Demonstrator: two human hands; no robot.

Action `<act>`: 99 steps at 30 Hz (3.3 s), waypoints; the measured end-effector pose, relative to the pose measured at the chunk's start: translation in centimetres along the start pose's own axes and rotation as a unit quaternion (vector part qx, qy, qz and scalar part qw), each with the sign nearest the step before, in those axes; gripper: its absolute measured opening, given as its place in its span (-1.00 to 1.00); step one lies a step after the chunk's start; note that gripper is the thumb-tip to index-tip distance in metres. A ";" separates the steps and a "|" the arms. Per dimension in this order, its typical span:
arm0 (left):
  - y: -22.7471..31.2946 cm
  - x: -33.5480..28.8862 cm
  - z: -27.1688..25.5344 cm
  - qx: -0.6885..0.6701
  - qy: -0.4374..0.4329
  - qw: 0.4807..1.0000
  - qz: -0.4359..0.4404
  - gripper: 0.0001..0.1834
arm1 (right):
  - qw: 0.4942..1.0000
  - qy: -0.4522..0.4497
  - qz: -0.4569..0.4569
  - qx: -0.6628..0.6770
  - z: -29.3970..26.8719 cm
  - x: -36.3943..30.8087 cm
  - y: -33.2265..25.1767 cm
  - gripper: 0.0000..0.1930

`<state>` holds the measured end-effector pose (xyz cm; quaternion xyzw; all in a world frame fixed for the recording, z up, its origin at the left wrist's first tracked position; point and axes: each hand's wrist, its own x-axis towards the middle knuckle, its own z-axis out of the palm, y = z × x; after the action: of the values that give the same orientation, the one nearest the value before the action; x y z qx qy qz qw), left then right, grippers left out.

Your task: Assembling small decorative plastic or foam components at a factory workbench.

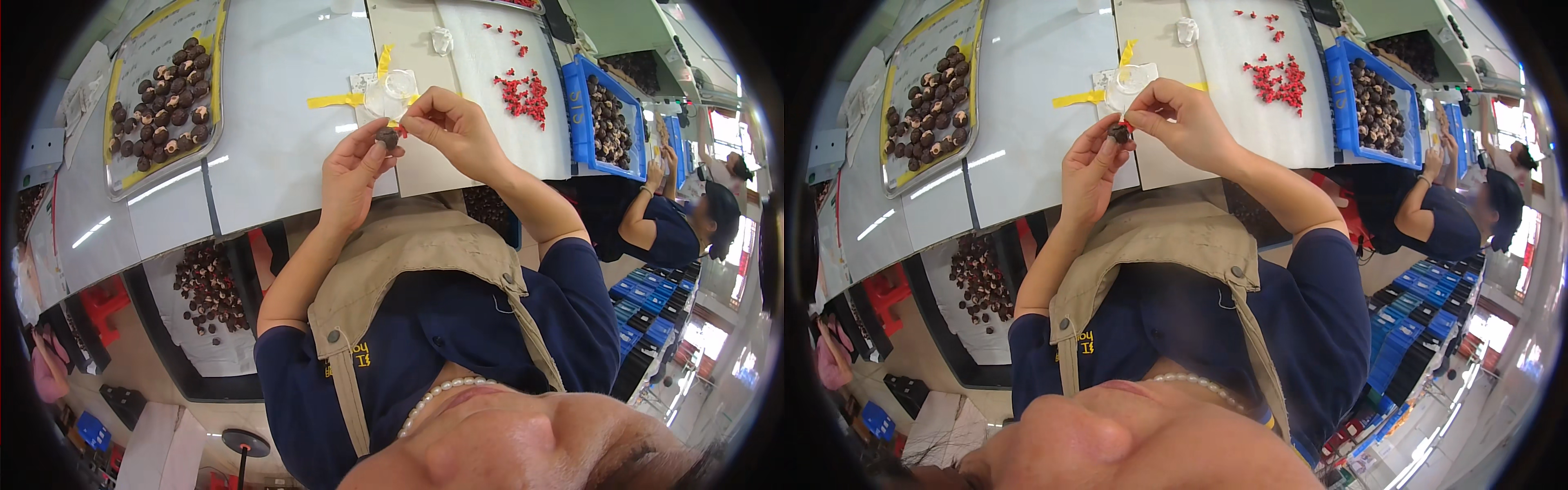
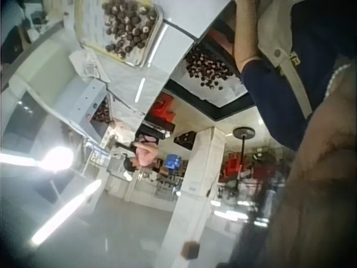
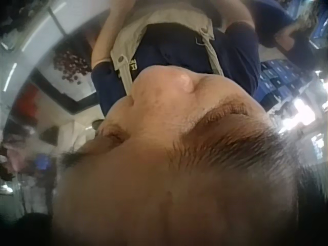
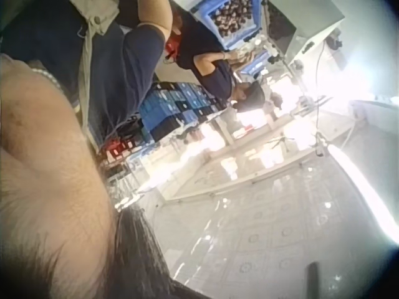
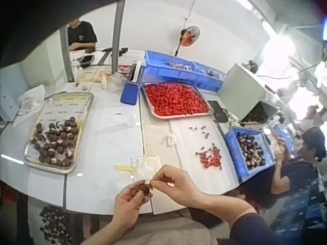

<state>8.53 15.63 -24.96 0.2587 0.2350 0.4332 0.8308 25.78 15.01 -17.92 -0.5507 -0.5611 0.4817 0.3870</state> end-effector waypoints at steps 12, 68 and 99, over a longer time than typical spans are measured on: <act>-0.3 0.0 0.0 0.023 -0.005 0.999 0.021 -0.62 | 0.999 -0.001 0.000 -0.043 0.4 0.0 1.0 -0.87; 2.8 -2.2 -0.7 0.493 0.121 0.839 0.197 -0.74 | 0.860 0.317 -0.120 -0.381 -9.4 0.1 7.1 -0.91; 14.3 -0.3 -6.5 0.530 0.244 0.726 0.365 -0.75 | 0.993 0.110 -0.048 0.012 -3.8 1.7 0.9 -0.84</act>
<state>-4.16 23.87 -20.79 0.6078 0.5082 0.5566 0.2502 29.53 17.08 -18.06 -0.5678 -0.5354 0.4059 0.4756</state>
